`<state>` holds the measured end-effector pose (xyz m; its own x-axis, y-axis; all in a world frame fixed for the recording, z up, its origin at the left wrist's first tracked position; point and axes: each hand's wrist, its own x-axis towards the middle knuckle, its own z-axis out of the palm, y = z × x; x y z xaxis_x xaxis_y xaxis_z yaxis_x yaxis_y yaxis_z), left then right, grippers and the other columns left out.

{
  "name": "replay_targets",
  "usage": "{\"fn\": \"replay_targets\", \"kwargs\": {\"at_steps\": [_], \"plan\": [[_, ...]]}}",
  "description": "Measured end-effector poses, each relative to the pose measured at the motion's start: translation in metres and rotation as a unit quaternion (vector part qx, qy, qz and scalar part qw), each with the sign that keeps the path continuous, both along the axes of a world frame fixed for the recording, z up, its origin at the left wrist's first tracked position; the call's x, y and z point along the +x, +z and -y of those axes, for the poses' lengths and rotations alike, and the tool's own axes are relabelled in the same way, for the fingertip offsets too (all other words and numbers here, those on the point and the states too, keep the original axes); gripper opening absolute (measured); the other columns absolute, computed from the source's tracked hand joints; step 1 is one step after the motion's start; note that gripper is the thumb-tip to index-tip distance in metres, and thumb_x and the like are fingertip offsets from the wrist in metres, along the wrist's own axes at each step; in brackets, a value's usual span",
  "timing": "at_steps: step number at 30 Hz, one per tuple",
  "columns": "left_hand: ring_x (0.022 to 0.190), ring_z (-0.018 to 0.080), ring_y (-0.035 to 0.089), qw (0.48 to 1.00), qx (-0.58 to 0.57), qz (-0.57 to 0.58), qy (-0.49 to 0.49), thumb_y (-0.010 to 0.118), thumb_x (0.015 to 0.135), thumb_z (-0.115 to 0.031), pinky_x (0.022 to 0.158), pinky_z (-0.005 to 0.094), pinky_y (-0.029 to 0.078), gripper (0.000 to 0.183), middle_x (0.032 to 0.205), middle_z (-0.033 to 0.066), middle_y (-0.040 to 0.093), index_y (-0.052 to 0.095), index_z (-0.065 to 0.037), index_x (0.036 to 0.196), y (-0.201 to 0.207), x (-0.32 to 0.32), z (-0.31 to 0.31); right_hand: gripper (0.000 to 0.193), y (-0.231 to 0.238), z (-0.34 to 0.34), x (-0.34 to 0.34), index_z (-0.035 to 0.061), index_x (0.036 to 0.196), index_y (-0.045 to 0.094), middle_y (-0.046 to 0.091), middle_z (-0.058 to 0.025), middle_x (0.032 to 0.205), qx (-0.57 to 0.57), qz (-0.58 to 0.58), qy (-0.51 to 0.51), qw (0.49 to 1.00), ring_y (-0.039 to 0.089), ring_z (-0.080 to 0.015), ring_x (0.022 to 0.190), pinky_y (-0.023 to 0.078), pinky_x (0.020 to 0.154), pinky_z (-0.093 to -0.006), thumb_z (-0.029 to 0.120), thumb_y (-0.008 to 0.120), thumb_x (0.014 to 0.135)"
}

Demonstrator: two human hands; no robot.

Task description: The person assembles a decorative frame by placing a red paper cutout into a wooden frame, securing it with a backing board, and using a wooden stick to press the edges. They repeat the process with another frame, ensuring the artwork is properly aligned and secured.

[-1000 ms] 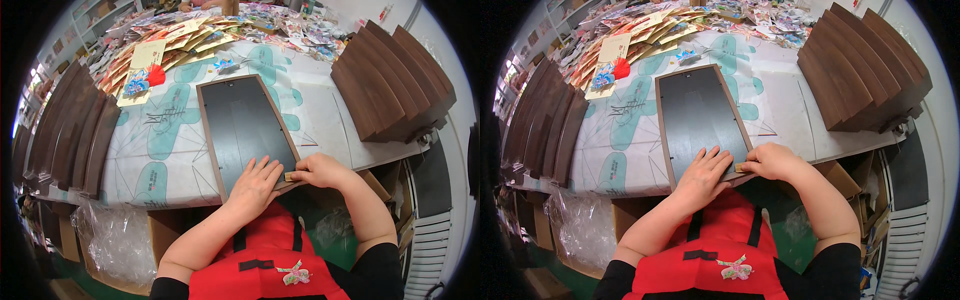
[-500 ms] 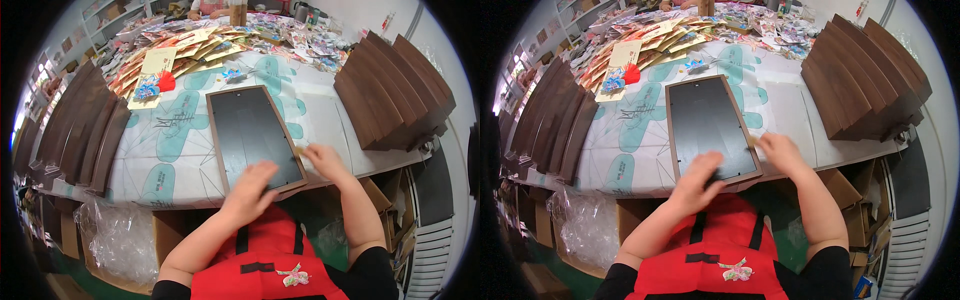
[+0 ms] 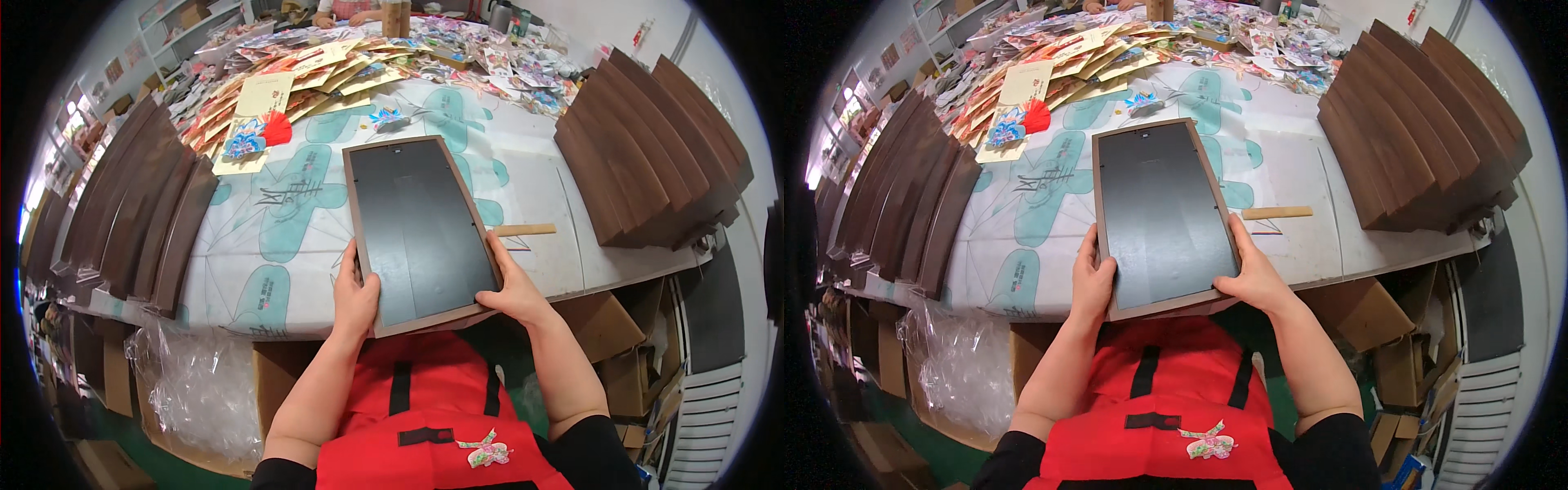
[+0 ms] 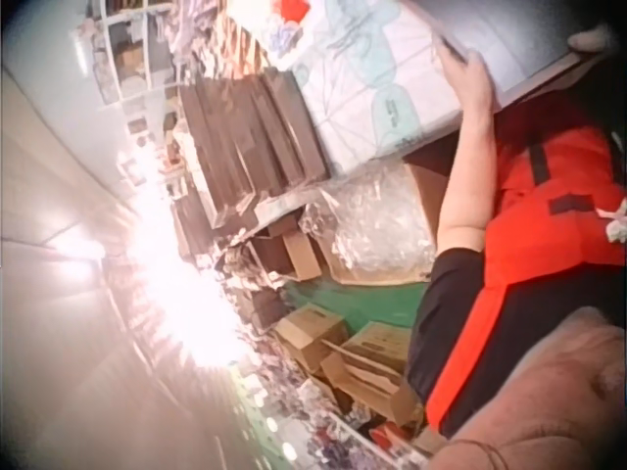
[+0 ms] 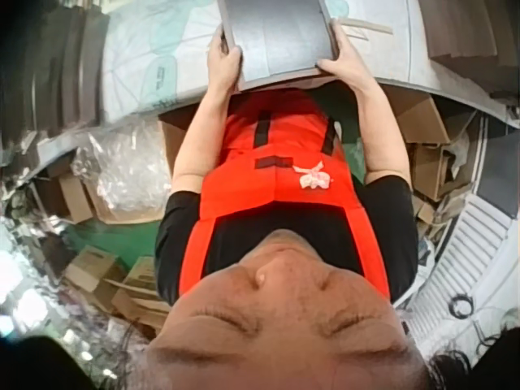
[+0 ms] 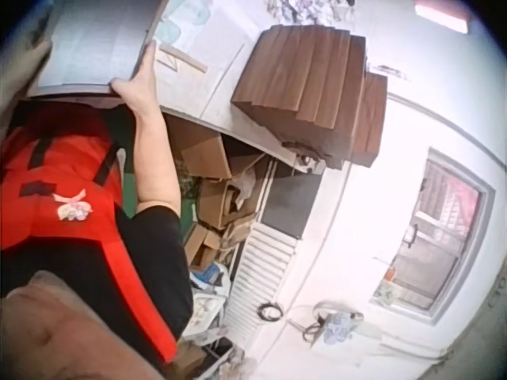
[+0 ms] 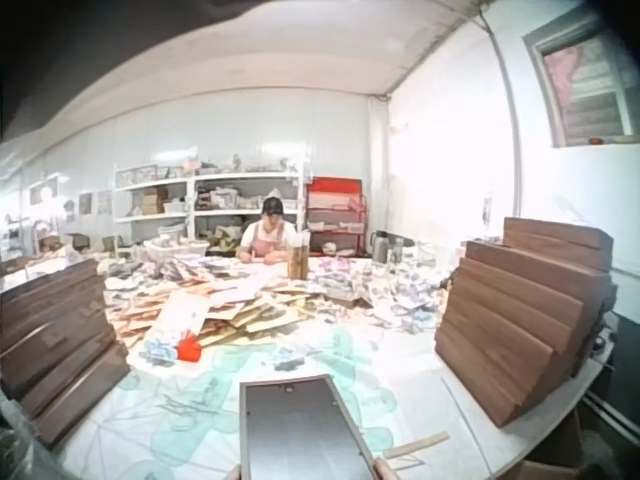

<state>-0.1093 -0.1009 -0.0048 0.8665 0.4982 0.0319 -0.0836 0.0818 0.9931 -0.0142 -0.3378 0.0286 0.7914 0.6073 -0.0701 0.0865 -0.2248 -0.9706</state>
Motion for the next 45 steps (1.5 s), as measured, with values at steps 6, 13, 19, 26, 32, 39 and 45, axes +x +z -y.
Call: {"fn": "replay_targets", "kwargs": {"at_steps": [6,13,19,26,32,39,45], "plan": [[0.132,0.0259,0.039,0.999,-0.026,-0.014,0.015,0.04,0.073,0.008,0.108,0.0304,0.028,0.071,0.141,0.0213,0.039,0.026,0.009,0.142,0.008,-0.001,0.005,0.099,-0.006,0.001,0.002,-0.0036,0.147,0.011,0.008,-0.0255,0.154,-0.055,0.069,0.024,0.996,0.009,-0.0308,0.145,0.015,0.114,-0.0346,0.009,0.065,0.065],[0.13,0.0276,0.04,0.995,-0.089,-0.032,0.022,0.04,0.07,0.01,0.108,0.0323,0.029,0.07,0.137,0.022,0.041,0.029,0.007,0.139,0.021,0.007,0.005,0.098,0.0,-0.003,-0.001,-0.0013,0.148,0.01,0.01,-0.0238,0.154,-0.092,0.107,0.035,0.989,0.009,-0.0301,0.145,0.013,0.115,-0.0344,0.007,0.064,0.067],[0.129,0.0266,0.041,0.999,-0.024,-0.021,0.028,0.041,0.07,0.009,0.107,0.0319,0.03,0.07,0.138,0.02,0.042,0.031,0.008,0.139,0.015,0.006,0.004,0.069,-0.005,-0.02,0.051,-0.0057,0.141,0.031,0.039,-0.022,0.142,0.055,-0.072,-0.104,0.99,0.038,-0.0275,0.132,0.031,0.107,-0.0338,0.001,0.059,0.079],[0.132,0.026,0.038,0.999,-0.003,-0.037,0.012,0.044,0.073,0.008,0.108,0.0312,0.028,0.071,0.141,0.0209,0.039,0.026,0.007,0.142,0.012,0.002,0.004,0.051,-0.014,-0.043,0.074,-0.0106,0.127,0.05,0.064,-0.0164,0.112,0.091,-0.082,-0.159,0.98,0.061,-0.0189,0.098,0.047,0.083,-0.0273,-0.003,0.054,0.077],[0.133,0.0266,0.036,1.0,0.002,-0.01,0.023,0.043,0.072,0.007,0.109,0.0308,0.027,0.072,0.141,0.0208,0.038,0.026,0.008,0.142,0.008,0.003,0.005,0.048,-0.017,-0.052,0.071,-0.0109,0.122,0.054,0.065,-0.0144,0.105,0.064,-0.004,-0.188,0.98,0.061,-0.0169,0.091,0.047,0.08,-0.0253,-0.003,0.054,0.075],[0.136,0.0272,0.032,0.998,0.055,-0.012,0.013,0.042,0.073,0.006,0.111,0.0324,0.025,0.072,0.144,0.0215,0.034,0.023,0.007,0.143,0.003,-0.031,0.013,0.05,-0.023,-0.038,0.042,-0.0107,0.124,0.052,0.064,-0.0165,0.11,0.076,-0.012,-0.157,0.985,0.061,-0.0186,0.099,0.046,0.085,-0.0273,-0.002,0.053,0.074],[0.13,0.0255,0.039,0.996,-0.083,-0.045,0.007,0.052,0.087,-0.001,0.108,0.0363,0.032,0.064,0.143,0.0202,0.033,0.021,0.003,0.143,-0.015,-0.101,0.021,0.052,-0.011,-0.021,-0.002,-0.0061,0.125,0.052,0.062,-0.0189,0.115,-0.065,0.075,-0.13,0.987,0.06,-0.0298,0.106,0.045,0.093,-0.0347,0.008,0.062,0.076]]}}
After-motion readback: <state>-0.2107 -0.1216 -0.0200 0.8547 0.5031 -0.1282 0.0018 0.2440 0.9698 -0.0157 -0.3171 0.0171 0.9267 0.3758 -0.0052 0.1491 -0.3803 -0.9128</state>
